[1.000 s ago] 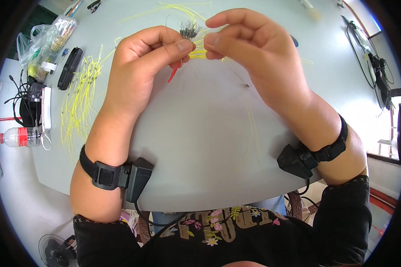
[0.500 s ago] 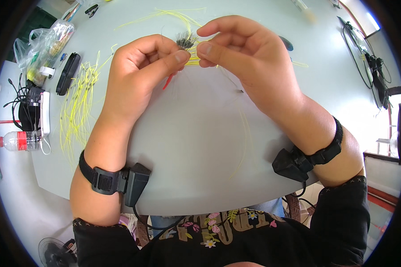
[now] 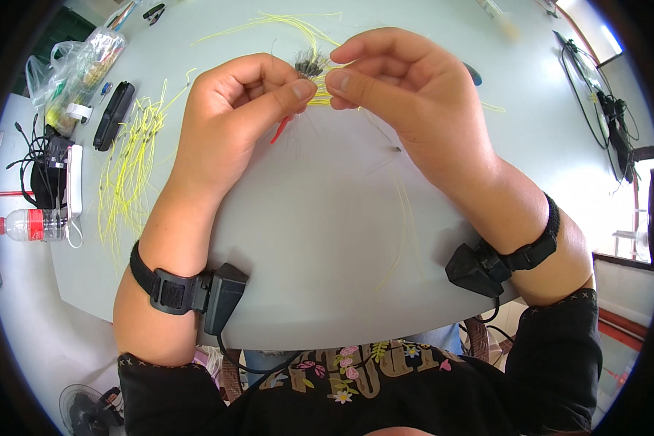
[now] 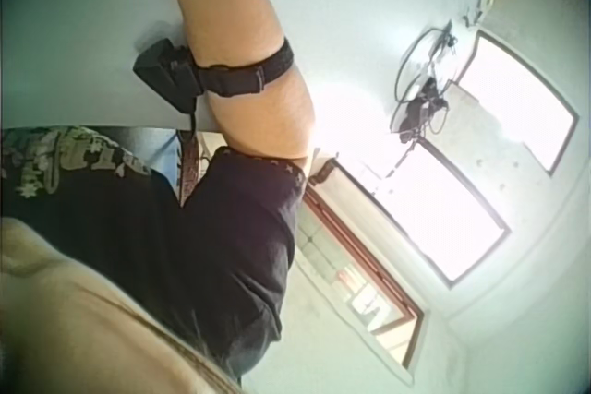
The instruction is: Assemble silicone fishing lure skirts onto a lure head.
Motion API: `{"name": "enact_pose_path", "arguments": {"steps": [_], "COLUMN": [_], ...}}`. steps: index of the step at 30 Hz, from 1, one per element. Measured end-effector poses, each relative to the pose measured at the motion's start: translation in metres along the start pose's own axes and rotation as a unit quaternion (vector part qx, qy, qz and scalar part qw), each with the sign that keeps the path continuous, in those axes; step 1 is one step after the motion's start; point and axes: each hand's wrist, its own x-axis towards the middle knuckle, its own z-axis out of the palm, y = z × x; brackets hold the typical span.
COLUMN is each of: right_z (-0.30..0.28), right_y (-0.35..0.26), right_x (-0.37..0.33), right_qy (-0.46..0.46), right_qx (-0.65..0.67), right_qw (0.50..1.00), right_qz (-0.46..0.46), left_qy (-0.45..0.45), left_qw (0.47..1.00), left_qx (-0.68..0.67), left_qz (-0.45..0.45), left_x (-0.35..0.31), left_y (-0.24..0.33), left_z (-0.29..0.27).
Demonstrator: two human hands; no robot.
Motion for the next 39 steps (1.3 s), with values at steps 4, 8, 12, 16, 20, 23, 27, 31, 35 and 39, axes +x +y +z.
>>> {"name": "enact_pose_path", "arguments": {"steps": [4, 8, 12, 16, 20, 23, 27, 31, 35, 39], "right_z": [-0.0001, 0.0012, 0.0001, -0.0012, -0.0005, 0.0000, -0.0001, -0.0003, 0.0002, 0.0025], "right_y": [-0.0004, -0.0007, -0.0007, -0.0014, 0.0007, 0.0004, 0.0014, 0.0017, 0.0011, 0.0067], "right_x": [0.0002, -0.0002, -0.0002, -0.0004, -0.0003, -0.0003, -0.0001, -0.0002, -0.0004, -0.0006], "right_qy": [0.001, 0.005, 0.004, -0.013, -0.020, -0.016, -0.015, -0.012, -0.011, 0.015], "right_qx": [-0.006, -0.007, -0.019, -0.036, -0.038, -0.051, -0.054, -0.062, -0.080, -0.049], "right_qw": [1.000, 1.000, 1.000, 0.999, 0.999, 0.998, 0.998, 0.997, 0.995, 0.998], "right_qz": [0.001, 0.002, 0.005, 0.017, 0.023, 0.027, 0.032, 0.042, 0.049, 0.027], "left_qy": [0.005, 0.001, 0.006, -0.021, -0.023, 0.001, -0.002, -0.004, 0.001, -0.002], "left_qw": [1.000, 1.000, 1.000, 0.999, 0.999, 1.000, 1.000, 0.999, 0.999, 0.999], "left_qx": [0.003, 0.001, -0.005, 0.031, 0.036, 0.012, 0.024, 0.036, 0.048, 0.037], "left_qz": [0.001, 0.002, -0.002, -0.006, -0.011, -0.001, 0.002, 0.003, 0.005, 0.000], "left_x": [0.0001, 0.0001, 0.0004, -0.0004, -0.0007, -0.0009, -0.0007, -0.0011, -0.0018, -0.0016], "left_y": [0.0000, 0.0000, 0.0003, 0.0011, 0.0017, 0.0012, 0.0005, 0.0002, 0.0015, 0.0019], "left_z": [0.0007, -0.0003, 0.0005, -0.0027, -0.0025, 0.0008, 0.0012, 0.0019, 0.0031, 0.0039]}}
